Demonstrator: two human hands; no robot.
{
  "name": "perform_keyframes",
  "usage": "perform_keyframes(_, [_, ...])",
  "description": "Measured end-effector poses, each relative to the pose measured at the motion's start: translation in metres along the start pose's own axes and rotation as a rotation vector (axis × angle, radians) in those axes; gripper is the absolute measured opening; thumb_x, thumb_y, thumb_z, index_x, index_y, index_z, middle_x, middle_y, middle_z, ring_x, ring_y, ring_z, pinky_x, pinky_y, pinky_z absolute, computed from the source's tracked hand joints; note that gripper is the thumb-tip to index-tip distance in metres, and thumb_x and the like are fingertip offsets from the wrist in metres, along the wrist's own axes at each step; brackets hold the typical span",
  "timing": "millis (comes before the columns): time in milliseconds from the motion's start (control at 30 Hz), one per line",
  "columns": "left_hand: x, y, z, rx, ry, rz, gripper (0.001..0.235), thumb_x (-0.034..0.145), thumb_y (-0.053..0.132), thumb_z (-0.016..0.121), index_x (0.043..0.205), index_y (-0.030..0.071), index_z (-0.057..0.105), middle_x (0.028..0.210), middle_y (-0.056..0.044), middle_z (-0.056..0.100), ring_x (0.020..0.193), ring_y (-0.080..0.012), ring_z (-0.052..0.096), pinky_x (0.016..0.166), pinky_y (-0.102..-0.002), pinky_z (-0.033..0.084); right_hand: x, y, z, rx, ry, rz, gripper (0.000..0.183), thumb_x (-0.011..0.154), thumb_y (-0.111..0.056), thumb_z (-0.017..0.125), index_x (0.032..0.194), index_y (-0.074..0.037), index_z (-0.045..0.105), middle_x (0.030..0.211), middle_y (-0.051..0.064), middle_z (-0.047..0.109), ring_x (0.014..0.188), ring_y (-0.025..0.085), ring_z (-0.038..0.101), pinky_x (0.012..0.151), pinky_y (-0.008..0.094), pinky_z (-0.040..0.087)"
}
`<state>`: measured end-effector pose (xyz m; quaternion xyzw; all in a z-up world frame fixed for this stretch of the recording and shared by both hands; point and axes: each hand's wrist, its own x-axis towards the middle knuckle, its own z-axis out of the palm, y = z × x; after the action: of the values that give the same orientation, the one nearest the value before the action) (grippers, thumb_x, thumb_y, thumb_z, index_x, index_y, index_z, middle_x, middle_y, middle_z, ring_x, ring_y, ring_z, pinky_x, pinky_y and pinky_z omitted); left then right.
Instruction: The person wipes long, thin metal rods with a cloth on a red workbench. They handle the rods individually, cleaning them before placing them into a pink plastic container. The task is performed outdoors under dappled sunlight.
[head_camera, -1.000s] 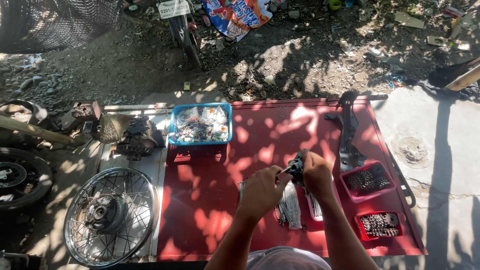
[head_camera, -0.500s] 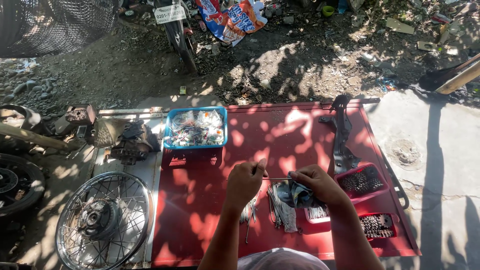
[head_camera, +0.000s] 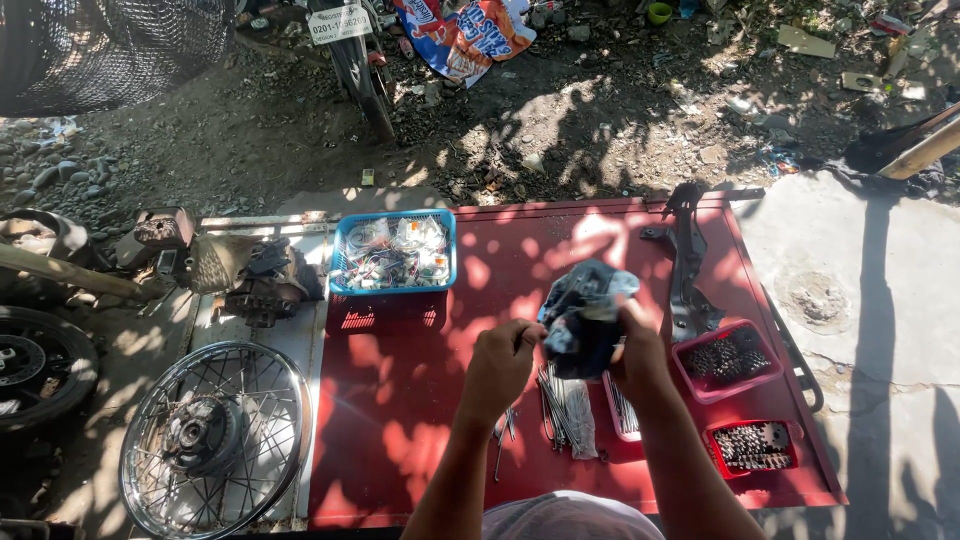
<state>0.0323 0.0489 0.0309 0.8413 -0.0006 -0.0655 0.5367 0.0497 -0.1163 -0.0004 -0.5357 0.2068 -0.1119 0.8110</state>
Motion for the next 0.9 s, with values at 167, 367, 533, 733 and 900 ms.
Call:
perform_keyframes(167, [0.01, -0.007, 0.021, 0.033, -0.094, -0.074, 0.02, 0.085, 0.02, 0.058, 0.071, 0.01, 0.07, 0.054, -0.006, 0.054, 0.058, -0.021, 0.06, 0.063, -0.037, 0.053, 0.019, 0.067, -0.024, -0.14, -0.192, 0.027, 0.019, 0.103, -0.02, 0.066, 0.108, -0.003, 0.073, 0.088, 0.007, 0.071, 0.078, 0.016, 0.064, 0.076, 0.031, 0.054])
perform_keyframes(367, [0.003, -0.006, -0.002, 0.062, -0.141, 0.084, 0.02, 0.091, 0.017, 0.059, 0.081, 0.009, 0.074, 0.067, -0.017, 0.068, 0.068, -0.0389, 0.069, 0.069, -0.045, 0.055, 0.051, 0.019, -0.05, 0.178, -0.169, 0.114, 0.03, 0.112, -0.029, 0.044, 0.119, -0.006, 0.062, 0.103, 0.005, 0.068, 0.081, 0.012, 0.059, 0.073, 0.029, 0.047])
perform_keyframes(533, [0.006, -0.008, 0.012, 0.05, -0.14, 0.1, 0.021, 0.091, 0.019, 0.059, 0.076, 0.009, 0.069, 0.065, -0.017, 0.065, 0.065, -0.0307, 0.064, 0.066, -0.042, 0.054, 0.002, 0.021, -0.005, -0.632, -0.015, -0.059, 0.04, 0.108, -0.035, 0.05, 0.127, -0.005, 0.067, 0.114, 0.024, 0.07, 0.111, 0.037, 0.063, 0.101, 0.05, 0.044])
perform_keyframes(733, [-0.006, -0.008, -0.002, 0.027, -0.124, 0.082, 0.024, 0.095, 0.02, 0.058, 0.084, 0.013, 0.077, 0.076, -0.014, 0.075, 0.082, -0.04, 0.074, 0.075, -0.045, 0.058, 0.027, -0.007, -0.018, -0.397, 0.16, 0.135, 0.035, 0.102, -0.041, 0.053, 0.122, -0.018, 0.068, 0.106, 0.017, 0.067, 0.094, 0.03, 0.066, 0.09, 0.045, 0.049])
perform_keyframes(900, [-0.002, -0.004, 0.011, 0.102, -0.118, 0.128, 0.022, 0.097, 0.025, 0.06, 0.088, 0.015, 0.078, 0.079, -0.01, 0.076, 0.084, -0.038, 0.074, 0.077, -0.048, 0.057, -0.008, 0.012, -0.009, -0.717, 0.004, 0.014, 0.044, 0.107, -0.038, 0.044, 0.121, -0.007, 0.072, 0.102, 0.026, 0.072, 0.103, 0.041, 0.066, 0.091, 0.05, 0.046])
